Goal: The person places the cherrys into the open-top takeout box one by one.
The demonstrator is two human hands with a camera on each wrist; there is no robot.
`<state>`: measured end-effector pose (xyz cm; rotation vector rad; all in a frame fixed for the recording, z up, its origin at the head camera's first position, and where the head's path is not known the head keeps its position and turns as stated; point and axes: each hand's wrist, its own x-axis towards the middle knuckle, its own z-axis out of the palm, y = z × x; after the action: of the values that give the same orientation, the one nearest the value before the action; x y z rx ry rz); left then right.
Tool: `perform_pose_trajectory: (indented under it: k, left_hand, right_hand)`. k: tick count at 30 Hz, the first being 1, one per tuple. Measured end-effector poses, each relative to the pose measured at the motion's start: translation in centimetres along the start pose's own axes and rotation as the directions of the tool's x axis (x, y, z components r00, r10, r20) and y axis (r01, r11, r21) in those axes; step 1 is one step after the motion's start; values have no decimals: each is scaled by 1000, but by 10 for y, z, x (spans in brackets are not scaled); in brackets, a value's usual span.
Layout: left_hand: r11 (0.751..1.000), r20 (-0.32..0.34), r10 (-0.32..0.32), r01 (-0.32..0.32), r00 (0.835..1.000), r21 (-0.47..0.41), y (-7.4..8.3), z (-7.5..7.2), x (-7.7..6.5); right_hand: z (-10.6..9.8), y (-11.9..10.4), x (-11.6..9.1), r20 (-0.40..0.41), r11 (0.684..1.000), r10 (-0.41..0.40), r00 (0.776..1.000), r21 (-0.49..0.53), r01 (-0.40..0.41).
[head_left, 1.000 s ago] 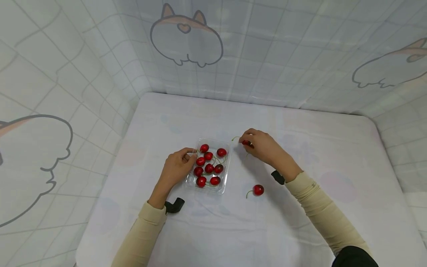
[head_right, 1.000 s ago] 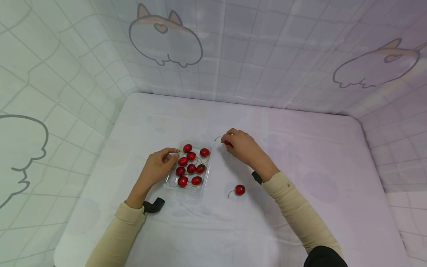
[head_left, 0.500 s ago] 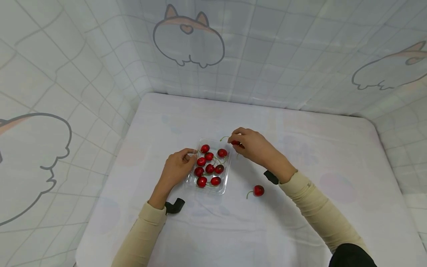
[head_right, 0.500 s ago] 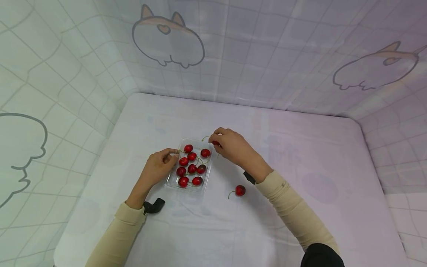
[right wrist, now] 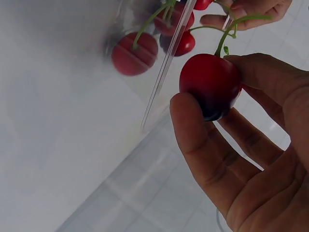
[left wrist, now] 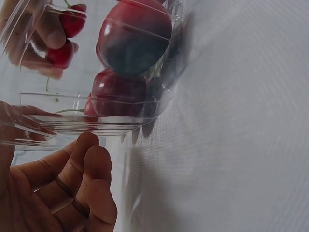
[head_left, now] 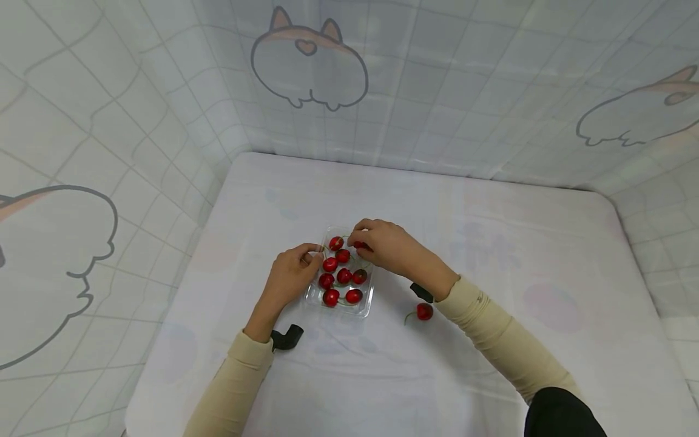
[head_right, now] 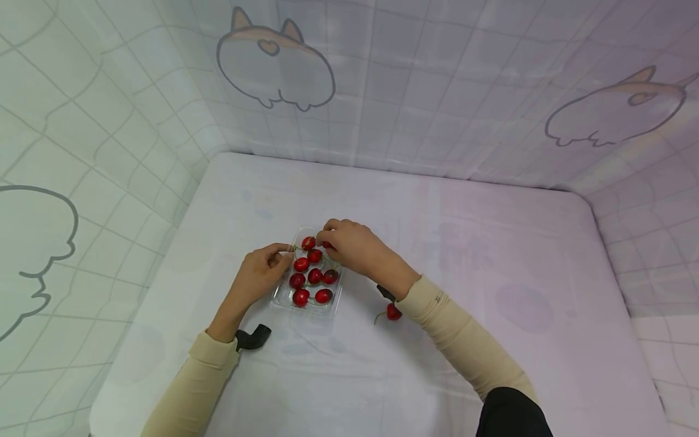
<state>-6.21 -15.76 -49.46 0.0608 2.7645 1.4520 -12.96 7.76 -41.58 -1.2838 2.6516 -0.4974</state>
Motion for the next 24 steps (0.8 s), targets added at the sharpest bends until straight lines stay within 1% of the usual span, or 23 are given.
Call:
perform_pose_trajectory:
  k: [11,17,24]
  left_hand:
    - [1000,1,13,-13,1000,7,-2,2,1]
    - [1000,0,26,-26,1000,6,-1,2,2]
    - [1000,1,17,-17,1000,-1,-1,2,2]
  right_hand:
    - [15,-4,17,42,1000,0,999,-7,1]
    - [21,-6,23,58,999,16,998,-44,-13]
    - [29,-5,27,69,995,26,997,-96,-19]
